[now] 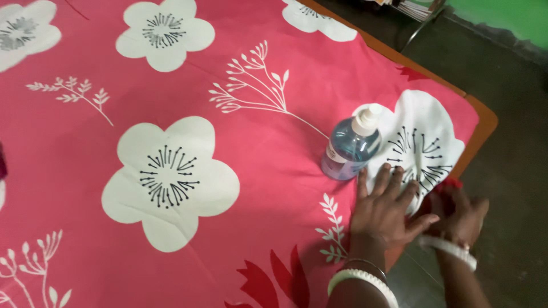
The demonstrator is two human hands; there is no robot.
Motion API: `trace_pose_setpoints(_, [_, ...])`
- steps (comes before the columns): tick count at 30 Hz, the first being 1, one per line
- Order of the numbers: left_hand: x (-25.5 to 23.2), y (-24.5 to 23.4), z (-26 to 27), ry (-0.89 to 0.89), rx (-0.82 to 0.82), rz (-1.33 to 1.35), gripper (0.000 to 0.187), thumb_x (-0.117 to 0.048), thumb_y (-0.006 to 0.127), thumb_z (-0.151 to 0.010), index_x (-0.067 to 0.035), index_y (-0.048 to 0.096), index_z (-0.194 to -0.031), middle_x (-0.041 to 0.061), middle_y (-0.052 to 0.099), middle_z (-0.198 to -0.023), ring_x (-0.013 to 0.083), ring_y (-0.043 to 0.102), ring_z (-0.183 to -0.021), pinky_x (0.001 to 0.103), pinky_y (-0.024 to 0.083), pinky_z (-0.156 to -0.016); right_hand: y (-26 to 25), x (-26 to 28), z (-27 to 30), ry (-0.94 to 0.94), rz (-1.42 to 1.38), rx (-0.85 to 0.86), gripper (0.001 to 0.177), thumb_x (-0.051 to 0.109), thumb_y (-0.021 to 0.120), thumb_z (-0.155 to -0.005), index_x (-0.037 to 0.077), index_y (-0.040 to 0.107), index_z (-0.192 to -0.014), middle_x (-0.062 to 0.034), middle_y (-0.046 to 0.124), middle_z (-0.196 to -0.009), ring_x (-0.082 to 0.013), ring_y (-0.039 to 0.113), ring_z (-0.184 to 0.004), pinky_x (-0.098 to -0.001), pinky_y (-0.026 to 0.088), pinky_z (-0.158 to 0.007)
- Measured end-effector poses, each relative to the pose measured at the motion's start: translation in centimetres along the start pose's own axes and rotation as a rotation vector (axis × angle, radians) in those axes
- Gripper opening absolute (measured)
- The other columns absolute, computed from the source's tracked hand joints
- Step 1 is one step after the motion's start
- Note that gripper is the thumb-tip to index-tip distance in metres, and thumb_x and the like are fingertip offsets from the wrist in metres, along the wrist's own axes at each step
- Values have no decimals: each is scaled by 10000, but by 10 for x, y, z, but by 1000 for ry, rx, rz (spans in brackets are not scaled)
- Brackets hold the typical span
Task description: The person smoothes a floral bedsheet and tucks the edges into the wooden bed frame.
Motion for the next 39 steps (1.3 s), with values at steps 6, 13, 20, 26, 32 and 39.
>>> trace_pose_setpoints(6, [2,-7,2,-16,31,42,768,-761,448,-934,-209,618,-1441,98,537,-1582,297,358,-1578,626,134,-1314,-21,35,43,9,130,83,285,156,798,-908,109,776,-1189,-214,562,-1122,-373,640,-1002,-481,576,-882])
trace_pose_setpoints(13, [-1,-10,4,-22,44,86,750,-732,438,-1008,-172,604,-1478,127,510,-1611,316,338,-1590,618,109,-1325,11,-8,-118,423,-84,84,381,140,718,-974,34,587,-1315,-195,659,-1278,-295,686,-1062,-365,572,-917])
trace_pose_setpoints(20, [-2,-14,-2,-20,26,128,727,-693,488,-946,-162,619,-1424,132,548,-1555,316,380,-1549,618,146,-1290,13,-5,-91,186,-150,41,342,95,629,-1040,-75,490,-1302,-188,732,-1241,-294,674,-1033,-435,432,-1016])
trace_pose_setpoints(26, [-21,14,-29,-224,87,208,608,-628,490,-988,-157,660,-1333,143,586,-1477,354,404,-1491,705,116,-1245,-21,38,15,11,66,61,338,198,768,-908,71,757,-1221,-203,552,-1116,-375,638,-944,-485,560,-820])
trace_pose_setpoints(32, [-47,53,-90,20,-33,72,708,-733,371,-916,-349,489,-1499,12,352,-1681,293,253,-1580,671,45,-1270,-10,12,-58,318,-104,150,341,230,726,-942,53,584,-1197,-216,632,-1052,-390,651,-906,-517,522,-726])
trace_pose_setpoints(39, [-39,70,-92,-25,140,-90,741,-781,332,-899,-410,387,-1538,-20,235,-1694,299,150,-1579,697,-7,-1228,25,-53,-191,291,-177,87,510,192,749,-895,17,508,-1309,-170,656,-1217,-319,675,-1106,-439,563,-926])
Point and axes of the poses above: each hand's wrist, its own z-axis away from the middle knuckle, its own y-axis out of the palm, x = y × z, the point moved 4 cm from there along -z, towards the middle knuckle
